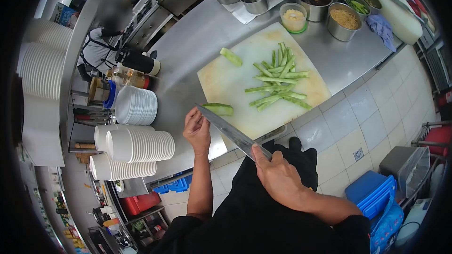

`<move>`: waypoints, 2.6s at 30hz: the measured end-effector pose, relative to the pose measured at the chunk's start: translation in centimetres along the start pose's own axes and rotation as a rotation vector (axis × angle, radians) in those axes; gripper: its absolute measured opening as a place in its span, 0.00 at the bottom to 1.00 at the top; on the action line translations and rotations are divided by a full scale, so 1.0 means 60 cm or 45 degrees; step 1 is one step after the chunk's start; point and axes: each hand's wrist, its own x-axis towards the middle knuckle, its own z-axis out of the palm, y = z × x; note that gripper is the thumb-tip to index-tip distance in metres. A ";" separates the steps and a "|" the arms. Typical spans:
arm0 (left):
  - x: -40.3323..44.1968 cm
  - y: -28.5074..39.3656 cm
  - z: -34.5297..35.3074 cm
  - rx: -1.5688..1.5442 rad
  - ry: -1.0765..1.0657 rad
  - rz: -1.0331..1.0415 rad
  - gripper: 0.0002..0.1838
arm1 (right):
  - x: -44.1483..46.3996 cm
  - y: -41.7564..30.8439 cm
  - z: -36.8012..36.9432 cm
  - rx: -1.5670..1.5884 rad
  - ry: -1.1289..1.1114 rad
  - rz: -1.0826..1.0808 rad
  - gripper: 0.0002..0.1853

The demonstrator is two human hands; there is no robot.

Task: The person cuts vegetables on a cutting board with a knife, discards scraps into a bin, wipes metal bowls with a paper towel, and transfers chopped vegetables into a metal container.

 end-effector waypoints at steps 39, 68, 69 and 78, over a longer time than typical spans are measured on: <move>0.002 0.016 0.006 0.123 0.072 -0.033 0.13 | 0.035 0.010 0.057 0.005 0.017 0.055 0.27; 0.005 0.026 0.008 0.155 0.120 -0.029 0.13 | 0.030 0.042 0.074 0.012 -0.005 0.077 0.25; 0.005 0.027 0.007 0.157 0.115 -0.039 0.13 | 0.027 0.045 0.074 0.020 -0.008 0.083 0.25; 0.007 0.029 0.012 0.167 0.114 -0.040 0.13 | 0.014 0.057 0.071 0.175 -0.041 0.175 0.25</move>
